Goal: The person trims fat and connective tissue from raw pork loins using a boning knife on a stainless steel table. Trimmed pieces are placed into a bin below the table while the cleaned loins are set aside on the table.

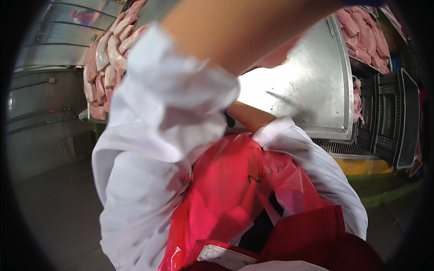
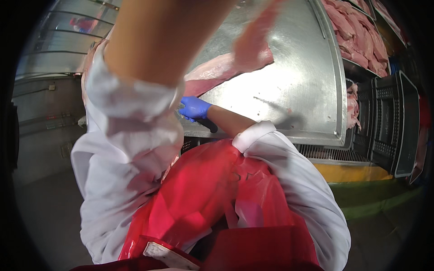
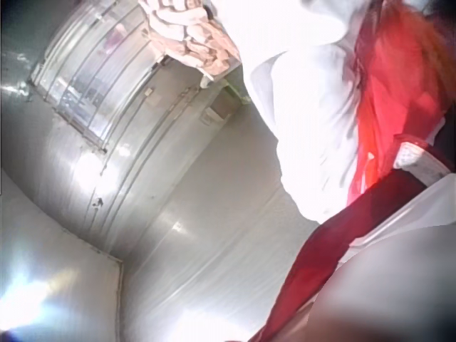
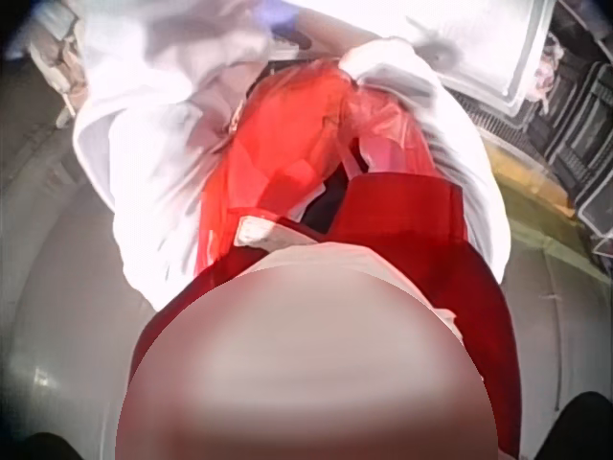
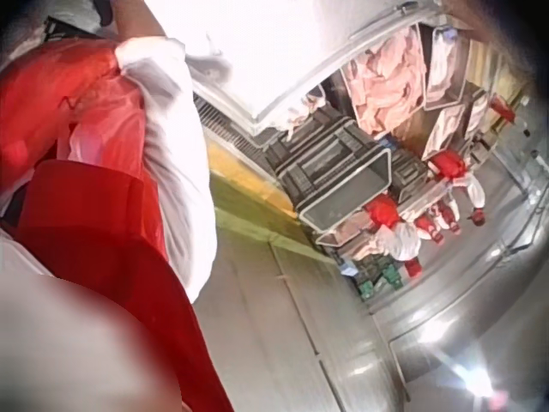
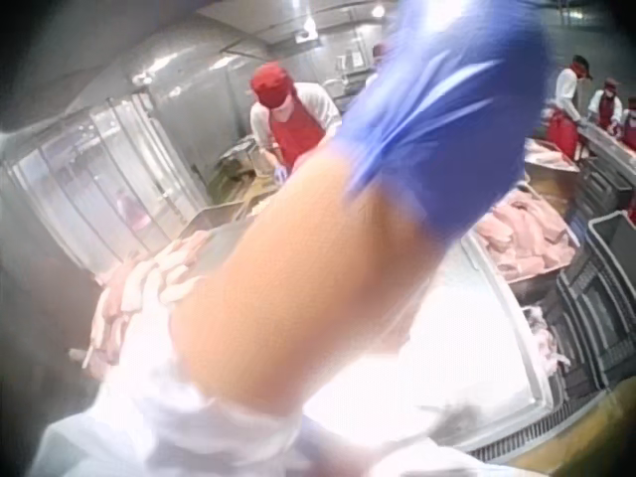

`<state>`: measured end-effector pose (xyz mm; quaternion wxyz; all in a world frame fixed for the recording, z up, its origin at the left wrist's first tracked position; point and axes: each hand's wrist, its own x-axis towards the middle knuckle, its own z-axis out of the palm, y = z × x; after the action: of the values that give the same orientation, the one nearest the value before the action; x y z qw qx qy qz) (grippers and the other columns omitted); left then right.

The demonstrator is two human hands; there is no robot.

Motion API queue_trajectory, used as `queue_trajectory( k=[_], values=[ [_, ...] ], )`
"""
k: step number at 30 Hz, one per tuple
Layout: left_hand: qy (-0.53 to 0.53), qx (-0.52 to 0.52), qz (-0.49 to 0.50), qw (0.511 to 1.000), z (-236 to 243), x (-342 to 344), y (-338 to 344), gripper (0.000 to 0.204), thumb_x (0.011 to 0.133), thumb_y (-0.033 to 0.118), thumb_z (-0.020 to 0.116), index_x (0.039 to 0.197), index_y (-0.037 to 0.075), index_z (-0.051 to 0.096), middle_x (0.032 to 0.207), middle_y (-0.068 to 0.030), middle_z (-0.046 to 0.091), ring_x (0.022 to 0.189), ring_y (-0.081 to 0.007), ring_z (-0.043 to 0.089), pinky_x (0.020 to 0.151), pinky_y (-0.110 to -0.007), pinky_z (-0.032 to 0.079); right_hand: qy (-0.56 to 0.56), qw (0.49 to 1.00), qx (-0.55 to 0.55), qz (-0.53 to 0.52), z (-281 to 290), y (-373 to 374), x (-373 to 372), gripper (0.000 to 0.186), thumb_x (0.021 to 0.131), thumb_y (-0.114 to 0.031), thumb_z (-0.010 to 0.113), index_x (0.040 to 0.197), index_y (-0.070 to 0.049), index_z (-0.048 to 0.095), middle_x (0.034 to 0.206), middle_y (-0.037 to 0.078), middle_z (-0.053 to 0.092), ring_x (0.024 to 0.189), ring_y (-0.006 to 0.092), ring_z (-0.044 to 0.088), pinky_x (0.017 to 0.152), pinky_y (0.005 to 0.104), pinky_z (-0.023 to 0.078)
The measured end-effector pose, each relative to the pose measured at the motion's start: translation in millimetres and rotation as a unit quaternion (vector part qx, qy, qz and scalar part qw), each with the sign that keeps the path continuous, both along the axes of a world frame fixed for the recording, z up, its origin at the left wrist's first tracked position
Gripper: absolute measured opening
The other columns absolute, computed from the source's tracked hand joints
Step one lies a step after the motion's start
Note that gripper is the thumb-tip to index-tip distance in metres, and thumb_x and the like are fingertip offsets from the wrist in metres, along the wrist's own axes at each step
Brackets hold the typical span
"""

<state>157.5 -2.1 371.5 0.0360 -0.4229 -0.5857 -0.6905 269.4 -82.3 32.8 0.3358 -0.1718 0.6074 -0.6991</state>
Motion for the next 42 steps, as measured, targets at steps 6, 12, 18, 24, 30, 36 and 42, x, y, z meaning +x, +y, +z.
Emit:
queue_trajectory(
  k=[6,12,18,24,30,36,42],
  values=[
    [0.231,-0.220,0.015,0.948,-35,-66,34,0.031,0.093,0.025,0.069,0.111,0.000,0.060,0.098,-0.0122,0.065,0.087,-0.0193,0.063,0.077,-0.034,0.051,0.024,0.962,0.046,-0.270,-68,137,0,0.081,0.091,-0.012,0.057,0.161,-0.031,0.021,0.089,0.013,0.067,0.065,0.0147,0.060,0.056,0.0324,0.053],
    [0.097,-0.613,0.124,0.774,-304,-120,-159,0.057,0.093,0.040,0.070,0.130,0.000,0.056,0.123,-0.0203,0.063,0.112,-0.0309,0.063,0.099,-0.040,0.050,-0.016,0.890,0.188,-0.416,-71,247,-48,0.082,0.094,-0.012,0.055,0.161,-0.035,0.014,0.091,0.017,0.068,0.066,0.0210,0.066,0.060,0.0354,0.058],
    [0.071,-0.568,0.249,0.781,-424,-43,-174,0.038,0.090,0.034,0.067,0.115,0.005,0.062,0.109,-0.0205,0.062,0.101,-0.0412,0.060,0.088,-0.050,0.049,0.002,0.823,0.249,-0.511,-71,258,-69,0.081,0.093,-0.010,0.052,0.162,-0.029,0.013,0.099,0.020,0.070,0.064,0.0207,0.068,0.056,0.0353,0.057],
    [0.159,-0.449,0.173,0.862,-407,-57,-91,0.026,0.091,0.028,0.061,0.107,0.007,0.063,0.103,-0.0202,0.061,0.095,-0.0403,0.059,0.084,-0.051,0.048,-0.015,0.816,0.276,-0.508,-68,253,-64,0.078,0.094,-0.011,0.052,0.162,-0.027,0.016,0.081,0.015,0.069,0.058,0.0198,0.065,0.054,0.0339,0.056],
    [0.139,-0.521,0.234,0.809,-425,-61,-82,0.023,0.097,0.025,0.051,0.110,0.010,0.063,0.102,-0.0177,0.060,0.098,-0.0381,0.058,0.084,-0.051,0.045,-0.080,0.834,0.241,-0.490,-58,183,21,0.078,0.094,-0.009,0.051,0.162,-0.027,0.017,0.075,0.011,0.065,0.056,0.0159,0.062,0.054,0.0337,0.055],
    [0.131,-0.535,0.221,0.804,-424,-60,-76,0.023,0.098,0.024,0.049,0.110,0.010,0.062,0.105,-0.0181,0.061,0.099,-0.0380,0.059,0.086,-0.052,0.045,-0.078,0.807,0.266,-0.522,-61,200,-34,0.079,0.094,-0.013,0.051,0.162,-0.025,0.013,0.072,0.012,0.064,0.054,0.0181,0.061,0.053,0.0353,0.055],
    [0.125,-0.552,0.236,0.790,-431,-66,-78,0.025,0.099,0.026,0.047,0.108,0.010,0.063,0.106,-0.0194,0.062,0.099,-0.0391,0.060,0.087,-0.053,0.046,-0.051,0.824,0.221,-0.520,-76,149,36,0.079,0.093,-0.017,0.051,0.162,-0.023,0.013,0.068,0.014,0.063,0.054,0.0222,0.063,0.056,0.0368,0.055]
  ],
)
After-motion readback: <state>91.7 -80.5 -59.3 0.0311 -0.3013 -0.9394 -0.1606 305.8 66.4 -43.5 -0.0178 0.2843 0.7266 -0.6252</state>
